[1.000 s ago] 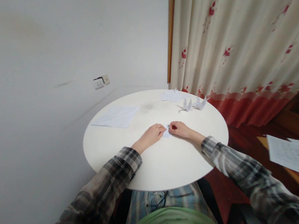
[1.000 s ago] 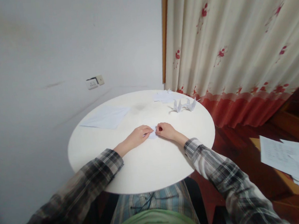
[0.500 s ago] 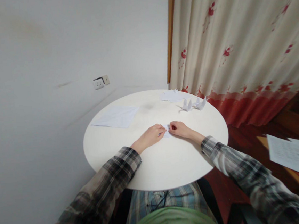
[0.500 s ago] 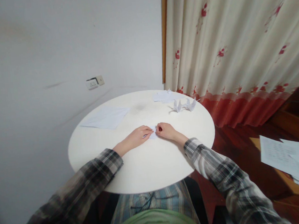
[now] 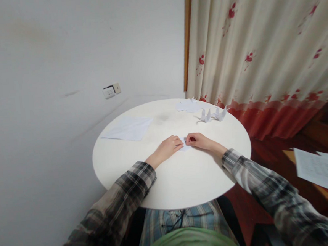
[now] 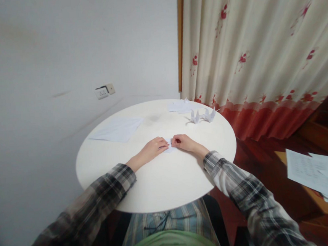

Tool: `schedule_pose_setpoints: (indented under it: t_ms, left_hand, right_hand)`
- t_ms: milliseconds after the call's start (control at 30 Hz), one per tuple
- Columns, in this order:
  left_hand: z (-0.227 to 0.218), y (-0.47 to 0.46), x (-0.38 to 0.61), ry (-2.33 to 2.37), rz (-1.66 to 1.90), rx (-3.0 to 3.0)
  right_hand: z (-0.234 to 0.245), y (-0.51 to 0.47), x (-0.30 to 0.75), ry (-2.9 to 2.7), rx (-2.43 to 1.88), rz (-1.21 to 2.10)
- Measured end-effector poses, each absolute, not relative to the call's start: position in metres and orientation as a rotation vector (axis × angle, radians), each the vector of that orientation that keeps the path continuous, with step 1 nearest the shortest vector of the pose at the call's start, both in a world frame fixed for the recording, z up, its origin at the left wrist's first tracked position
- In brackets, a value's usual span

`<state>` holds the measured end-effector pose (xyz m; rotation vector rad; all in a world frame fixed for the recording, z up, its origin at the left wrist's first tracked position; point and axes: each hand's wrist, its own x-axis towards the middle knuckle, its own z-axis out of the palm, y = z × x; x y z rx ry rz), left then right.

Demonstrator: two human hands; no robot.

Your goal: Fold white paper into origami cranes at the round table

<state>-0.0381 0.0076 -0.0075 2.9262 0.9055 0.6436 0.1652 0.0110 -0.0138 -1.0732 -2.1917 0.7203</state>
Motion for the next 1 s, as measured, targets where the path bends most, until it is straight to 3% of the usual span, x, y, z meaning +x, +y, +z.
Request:
schedule_pose_setpoints:
  t_ms: [367, 1000]
  left_hand:
    - [-0.015, 0.011, -0.041, 0.857, 0.628, 3.008]
    - [-0.013, 0.006, -0.046, 0.816, 0.679, 2.904]
  right_hand:
    - [-0.015, 0.016, 0.183, -2.216, -0.893, 0.863]
    - [-0.010, 0.009, 0.183, -2.189, -0.965, 0.869]
